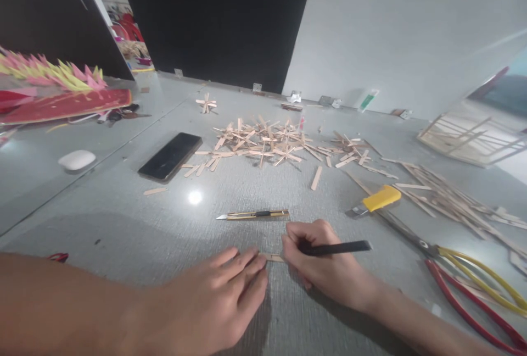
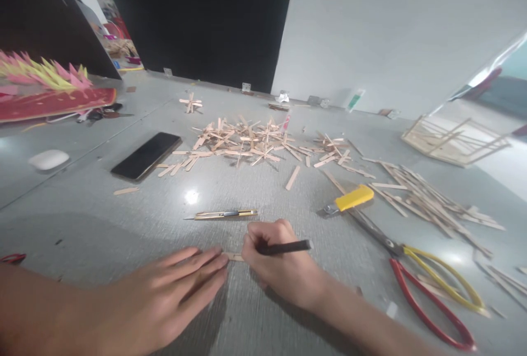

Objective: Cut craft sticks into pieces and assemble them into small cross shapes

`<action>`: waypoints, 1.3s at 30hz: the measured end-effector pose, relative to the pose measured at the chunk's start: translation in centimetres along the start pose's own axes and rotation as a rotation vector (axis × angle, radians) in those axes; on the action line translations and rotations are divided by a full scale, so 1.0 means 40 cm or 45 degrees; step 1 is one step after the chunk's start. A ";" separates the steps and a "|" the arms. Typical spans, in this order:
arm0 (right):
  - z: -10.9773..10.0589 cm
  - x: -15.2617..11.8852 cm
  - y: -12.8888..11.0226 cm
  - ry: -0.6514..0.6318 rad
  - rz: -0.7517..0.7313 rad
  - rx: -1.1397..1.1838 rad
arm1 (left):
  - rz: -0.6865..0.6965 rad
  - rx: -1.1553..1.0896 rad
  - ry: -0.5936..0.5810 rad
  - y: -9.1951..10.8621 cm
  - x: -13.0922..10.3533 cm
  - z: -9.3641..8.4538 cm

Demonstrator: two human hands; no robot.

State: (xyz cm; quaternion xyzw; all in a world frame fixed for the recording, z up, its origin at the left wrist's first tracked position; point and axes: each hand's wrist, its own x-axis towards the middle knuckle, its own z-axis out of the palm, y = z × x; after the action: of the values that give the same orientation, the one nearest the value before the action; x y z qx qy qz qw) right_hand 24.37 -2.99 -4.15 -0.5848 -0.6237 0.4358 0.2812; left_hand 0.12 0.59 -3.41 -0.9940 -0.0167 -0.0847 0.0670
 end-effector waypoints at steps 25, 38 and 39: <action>0.027 0.005 -0.004 0.020 0.002 0.094 | 0.023 -0.016 -0.040 -0.006 0.003 -0.014; 0.022 0.009 -0.008 0.032 -0.050 0.001 | 0.000 0.011 -0.033 -0.008 0.005 -0.007; 0.021 0.009 -0.007 0.029 -0.052 -0.002 | -0.002 0.011 -0.030 -0.007 0.005 -0.008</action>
State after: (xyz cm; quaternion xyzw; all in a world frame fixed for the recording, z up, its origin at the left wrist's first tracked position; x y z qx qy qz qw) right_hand 23.45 -2.80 -4.37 -0.5771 -0.6326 0.4228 0.2966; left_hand 0.23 0.83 -3.03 -0.9947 -0.0187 -0.0728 0.0709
